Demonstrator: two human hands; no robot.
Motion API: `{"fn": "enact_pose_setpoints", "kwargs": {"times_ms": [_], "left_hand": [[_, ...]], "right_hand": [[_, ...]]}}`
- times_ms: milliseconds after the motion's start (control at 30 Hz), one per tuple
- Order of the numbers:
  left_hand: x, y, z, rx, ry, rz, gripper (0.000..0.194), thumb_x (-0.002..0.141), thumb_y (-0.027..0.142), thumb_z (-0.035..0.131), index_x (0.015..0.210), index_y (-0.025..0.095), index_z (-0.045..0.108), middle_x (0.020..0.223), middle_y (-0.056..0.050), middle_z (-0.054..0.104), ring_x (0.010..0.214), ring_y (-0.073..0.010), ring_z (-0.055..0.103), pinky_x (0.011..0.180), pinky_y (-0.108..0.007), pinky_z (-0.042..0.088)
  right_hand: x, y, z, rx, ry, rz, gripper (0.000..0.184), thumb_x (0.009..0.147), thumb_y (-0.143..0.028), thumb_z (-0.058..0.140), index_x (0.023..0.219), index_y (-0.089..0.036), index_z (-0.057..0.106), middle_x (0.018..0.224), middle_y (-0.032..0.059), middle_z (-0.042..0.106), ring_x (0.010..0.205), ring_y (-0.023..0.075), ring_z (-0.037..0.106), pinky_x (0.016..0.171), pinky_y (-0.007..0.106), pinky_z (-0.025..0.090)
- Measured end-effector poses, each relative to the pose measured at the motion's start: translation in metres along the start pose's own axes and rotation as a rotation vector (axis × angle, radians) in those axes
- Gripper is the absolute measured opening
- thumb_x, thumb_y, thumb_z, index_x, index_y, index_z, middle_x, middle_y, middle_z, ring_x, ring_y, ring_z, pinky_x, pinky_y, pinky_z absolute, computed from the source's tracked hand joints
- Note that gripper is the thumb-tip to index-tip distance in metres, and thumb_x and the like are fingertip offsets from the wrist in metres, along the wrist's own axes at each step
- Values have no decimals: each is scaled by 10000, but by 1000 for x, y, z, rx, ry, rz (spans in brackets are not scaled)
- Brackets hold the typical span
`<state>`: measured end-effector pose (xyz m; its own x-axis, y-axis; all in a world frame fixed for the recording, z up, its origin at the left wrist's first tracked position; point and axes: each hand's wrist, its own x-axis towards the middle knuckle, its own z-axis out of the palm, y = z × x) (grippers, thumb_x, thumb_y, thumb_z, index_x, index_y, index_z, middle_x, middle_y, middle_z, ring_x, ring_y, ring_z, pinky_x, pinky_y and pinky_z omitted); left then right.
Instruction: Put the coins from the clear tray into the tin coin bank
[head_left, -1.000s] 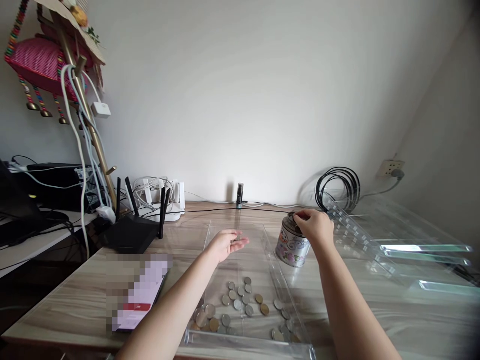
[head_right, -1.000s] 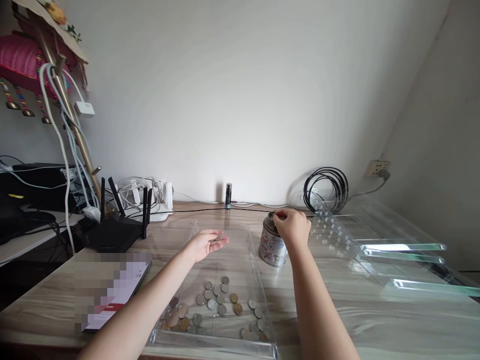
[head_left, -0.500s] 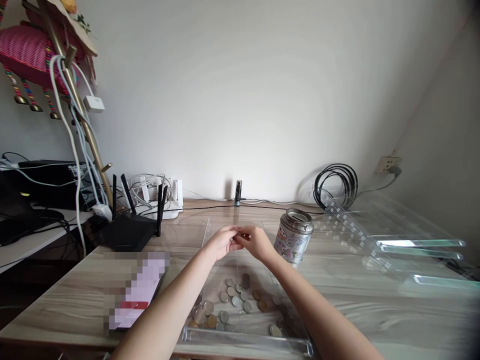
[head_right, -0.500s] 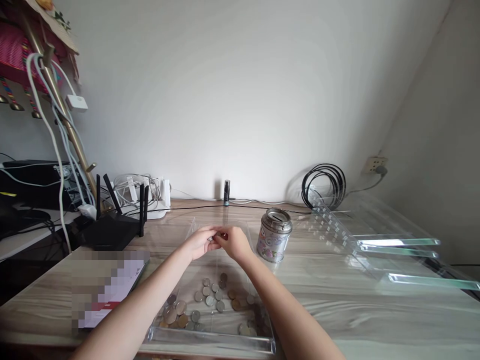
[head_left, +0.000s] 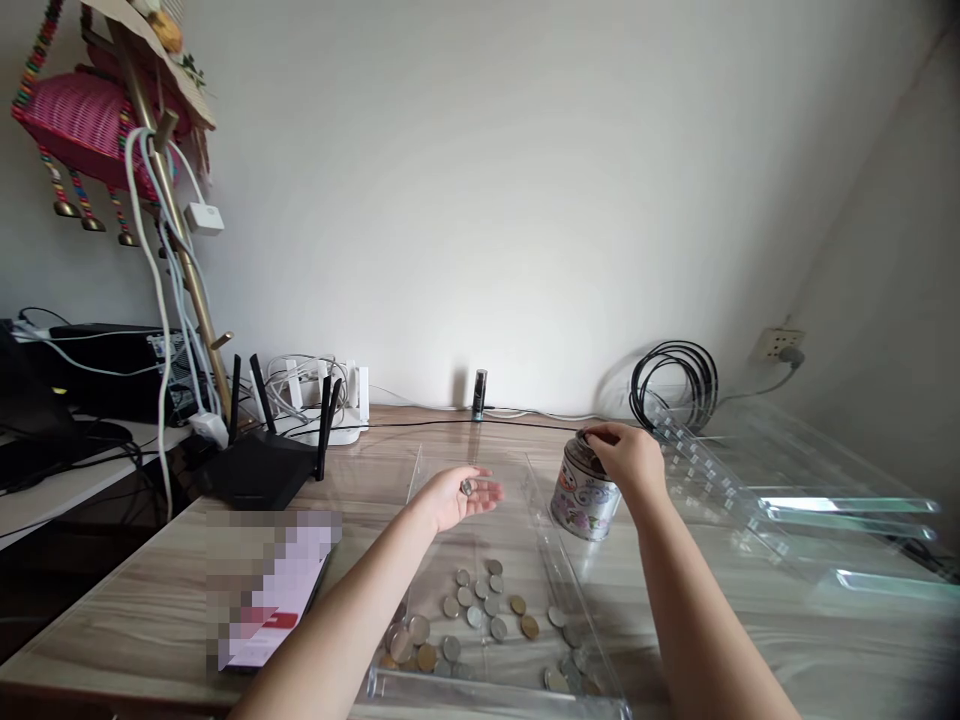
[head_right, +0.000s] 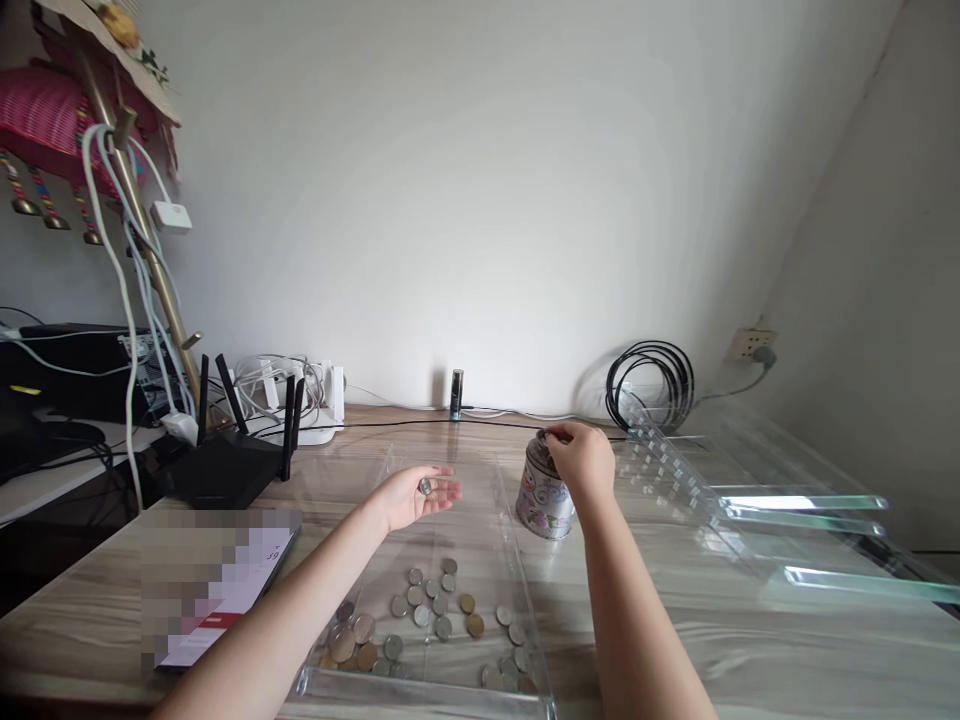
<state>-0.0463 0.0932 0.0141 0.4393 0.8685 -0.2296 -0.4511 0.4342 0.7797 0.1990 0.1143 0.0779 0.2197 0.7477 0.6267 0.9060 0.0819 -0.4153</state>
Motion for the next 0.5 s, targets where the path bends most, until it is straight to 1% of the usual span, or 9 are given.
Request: {"fn": "enact_pose_setpoints", "kwargs": {"times_ms": [100, 167, 200, 233, 300, 333, 367, 400, 500], "left_hand": [[0, 0, 1, 25, 9, 4, 208, 746, 192, 411, 907, 81, 486, 817, -138, 611, 769, -195, 594, 660, -270, 453], [-1, 1, 1, 23, 6, 2, 209, 748, 198, 411, 905, 81, 483, 815, -139, 609, 772, -194, 593, 668, -273, 448], [-1, 1, 1, 11, -3, -1, 217, 752, 212, 409, 909, 80, 479, 823, -144, 606, 781, -197, 590, 676, -278, 446], [-2, 2, 1, -9, -13, -4, 234, 759, 238, 404, 916, 79, 473, 835, -151, 602, 793, -203, 587, 683, -286, 443], [-3, 4, 1, -70, -32, -11, 298, 771, 316, 386, 934, 77, 458, 858, -166, 589, 821, -220, 577, 695, -307, 437], [-3, 5, 1, -104, -40, -12, 338, 773, 359, 373, 943, 77, 450, 869, -171, 581, 835, -229, 571, 700, -319, 433], [-4, 6, 1, -134, -49, -12, 376, 772, 399, 360, 951, 79, 445, 877, -174, 574, 845, -236, 565, 705, -329, 429], [-4, 6, 1, -161, -61, -9, 409, 769, 433, 346, 955, 83, 442, 879, -173, 569, 848, -240, 562, 708, -336, 424], [-5, 7, 1, -210, -121, 14, 466, 756, 501, 319, 954, 101, 452, 828, -137, 567, 793, -220, 568, 698, -332, 417]], "right_hand": [[5, 11, 0, -75, -71, 79, 222, 591, -354, 486, 692, -250, 653, 655, 29, 603, 720, 211, 489, 629, 335, 322], [5, 11, -1, -112, -78, 99, 232, 596, -386, 489, 685, -250, 654, 667, 42, 603, 752, 241, 481, 655, 381, 312], [3, 8, -2, -112, -35, 87, 251, 611, -398, 480, 709, -244, 653, 704, 50, 606, 777, 251, 475, 669, 396, 308], [1, 3, -3, -101, 40, 58, 274, 634, -401, 465, 753, -235, 649, 758, 59, 605, 808, 256, 467, 688, 404, 306], [-7, -11, -3, -35, 205, -60, 304, 689, -378, 427, 845, -209, 627, 852, 71, 588, 849, 237, 458, 729, 388, 309], [-12, -20, -1, 22, 234, -140, 305, 714, -359, 408, 871, -198, 614, 870, 69, 580, 840, 212, 464, 736, 358, 320], [-19, -30, 2, 89, 199, -225, 298, 734, -341, 392, 879, -192, 606, 865, 63, 577, 808, 182, 476, 724, 319, 337], [-26, -41, 6, 155, 107, -311, 288, 749, -330, 382, 876, -193, 601, 847, 52, 577, 762, 154, 487, 693, 280, 354], [-52, -68, 23, 259, -242, -542, 246, 752, -330, 403, 880, -230, 588, 843, 19, 568, 699, 111, 495, 605, 215, 366]]}}
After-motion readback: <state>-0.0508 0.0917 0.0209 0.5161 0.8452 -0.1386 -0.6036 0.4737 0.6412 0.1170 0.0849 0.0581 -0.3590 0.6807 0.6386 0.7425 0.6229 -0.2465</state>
